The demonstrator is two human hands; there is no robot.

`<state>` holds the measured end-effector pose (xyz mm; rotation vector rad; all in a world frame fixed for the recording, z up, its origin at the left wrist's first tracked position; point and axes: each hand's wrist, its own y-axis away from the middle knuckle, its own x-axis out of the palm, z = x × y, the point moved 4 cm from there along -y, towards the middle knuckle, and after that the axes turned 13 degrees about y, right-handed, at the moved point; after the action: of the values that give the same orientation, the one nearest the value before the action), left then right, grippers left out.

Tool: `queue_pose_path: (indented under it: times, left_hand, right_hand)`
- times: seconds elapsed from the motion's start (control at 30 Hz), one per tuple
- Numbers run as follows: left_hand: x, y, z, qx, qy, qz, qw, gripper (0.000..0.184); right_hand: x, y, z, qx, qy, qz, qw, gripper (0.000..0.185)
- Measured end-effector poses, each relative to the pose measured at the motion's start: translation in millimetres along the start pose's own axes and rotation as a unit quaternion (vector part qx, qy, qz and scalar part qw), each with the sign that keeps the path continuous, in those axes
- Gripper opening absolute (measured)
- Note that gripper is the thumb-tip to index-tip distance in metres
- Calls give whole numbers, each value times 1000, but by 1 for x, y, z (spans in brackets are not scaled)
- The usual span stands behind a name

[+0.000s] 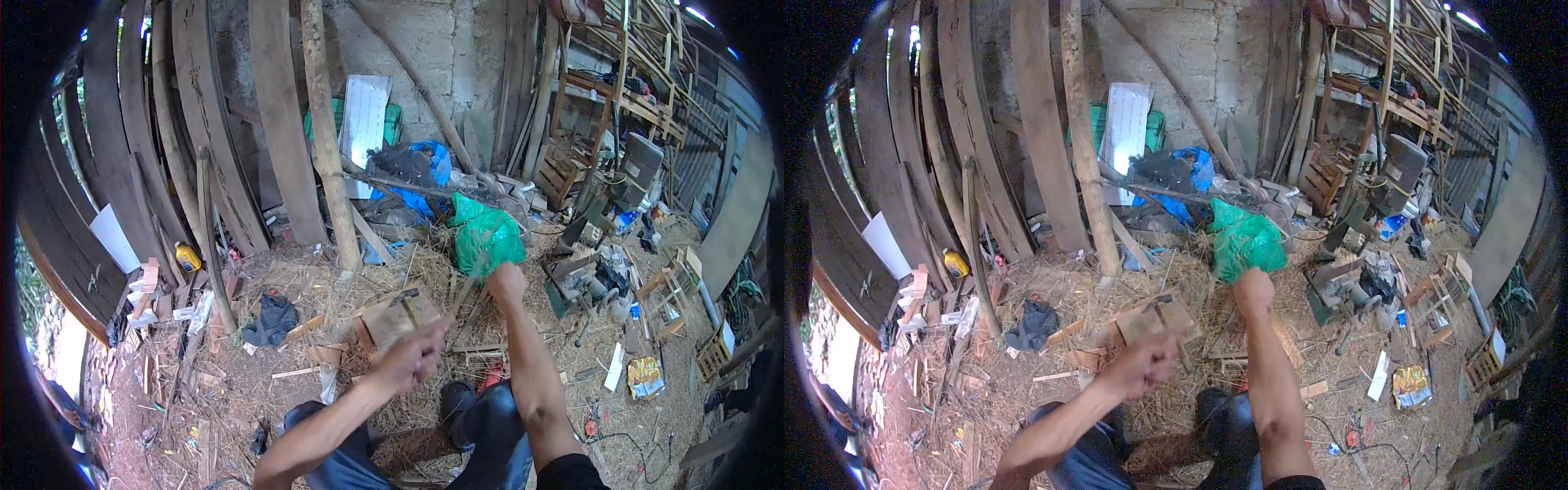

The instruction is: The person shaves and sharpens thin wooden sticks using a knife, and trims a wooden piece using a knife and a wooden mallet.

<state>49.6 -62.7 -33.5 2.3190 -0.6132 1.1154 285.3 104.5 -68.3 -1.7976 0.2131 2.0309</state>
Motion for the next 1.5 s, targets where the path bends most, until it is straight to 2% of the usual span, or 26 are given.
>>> queue_pose_path:
  times: [0.07, 0.1, 0.13, 0.17, 0.2, 0.27, 0.33, 0.37, 0.43, 0.47, 0.53, 0.67, 0.7, 0.77, 0.8, 0.9, 0.93, 1.0, 1.03, 1.07, 1.13, 1.2, 1.23, 1.3, 1.43, 1.5]
  left_hand:
    - [3, 4, -2, -32, -45, 8, 998, 40]
    - [1, 2, -12, 22, -80, -25, 996, 35]
    - [0, 0, -22, 77, -110, -56, 989, 31]
    - [-4, -3, -37, 115, -86, -58, 988, 20]
    - [-13, -12, -43, 119, -80, -63, 988, 20]
    - [-40, -26, -61, 205, -96, -117, 967, 18]
    - [-56, -35, -69, 237, -109, -136, 956, 15]
    - [-63, -39, -71, 260, -125, -145, 946, 13]
    - [-68, -43, -73, 285, -99, -161, 940, 13]
    - [-69, -45, -75, 306, -74, -170, 934, 13]
    - [-72, -47, -77, 317, -66, -139, 936, 15]
    - [-66, -46, -79, 328, -101, -50, 938, 21]
    - [-64, -42, -80, 322, -104, -48, 940, 21]
    - [-58, -38, -73, 152, -29, -13, 988, 22]
    - [-56, -34, -74, 147, -30, -10, 989, 22]
    - [-42, -26, -68, 4, -80, 25, 996, 31]
    - [-42, -27, -64, 3, -79, 26, 997, 31]
    - [-44, -27, -59, 65, -275, -5, 959, 35]
    - [-42, -29, -55, 64, -274, -5, 960, 35]
    - [-42, -30, -52, 78, -274, -21, 958, 35]
    - [-37, -31, -48, 92, -268, -38, 958, 35]
    - [-36, -33, -50, 103, -171, -95, 975, 35]
    - [-38, -35, -49, 105, -168, -94, 976, 35]
    - [-42, -39, -51, 125, -90, -91, 984, 32]
    - [-40, -42, -47, 123, -68, -102, 985, 35]
    - [-32, -37, -45, 156, -55, -76, 983, 36]
  right_hand:
    - [9, 2, -32, 48, -15, 45, 998, 27]
    - [17, 8, -38, 92, -24, 94, 991, 27]
    - [17, 16, -35, 87, -24, 96, 991, 27]
    - [14, 22, -34, 45, -5, 89, 995, 27]
    - [21, 18, -29, 7, -16, 80, 997, 27]
    - [36, 12, -19, -71, -37, 63, 995, 29]
    - [28, 19, 14, -130, -146, 200, 960, 43]
    - [20, 27, 31, -148, -181, 248, 940, 48]
    - [-20, 68, 75, -258, -391, 253, 846, 34]
    - [-20, 75, 86, -256, -392, 254, 846, 34]
    - [-31, 92, 107, -406, -432, 195, 781, 28]
    - [-41, 90, 106, -412, -350, 125, 832, 18]
    - [-44, 85, 103, -410, -338, 75, 844, 15]
    - [-36, 70, 93, -429, -325, -49, 842, 11]
    - [-38, 66, 88, -424, -324, -50, 844, 11]
    - [-51, 59, 72, -405, -307, -141, 850, 12]
    - [-55, 59, 69, -404, -305, -140, 851, 12]
    - [-62, 59, 62, -355, -264, -144, 885, 8]
    - [-63, 60, 65, -355, -263, -143, 886, 8]
    - [-64, 58, 63, -255, -242, -189, 917, 5]
    - [-63, 58, 62, -155, -214, -231, 936, 4]
    - [-61, 55, 59, -108, -235, -280, 924, 10]
    - [-60, 56, 57, -111, -233, -280, 925, 10]
    - [-39, 62, 71, -263, -102, -16, 959, 17]
    - [-37, 93, 98, -340, -30, 27, 940, 19]
    - [-46, 97, 103, -336, -34, -34, 941, 19]
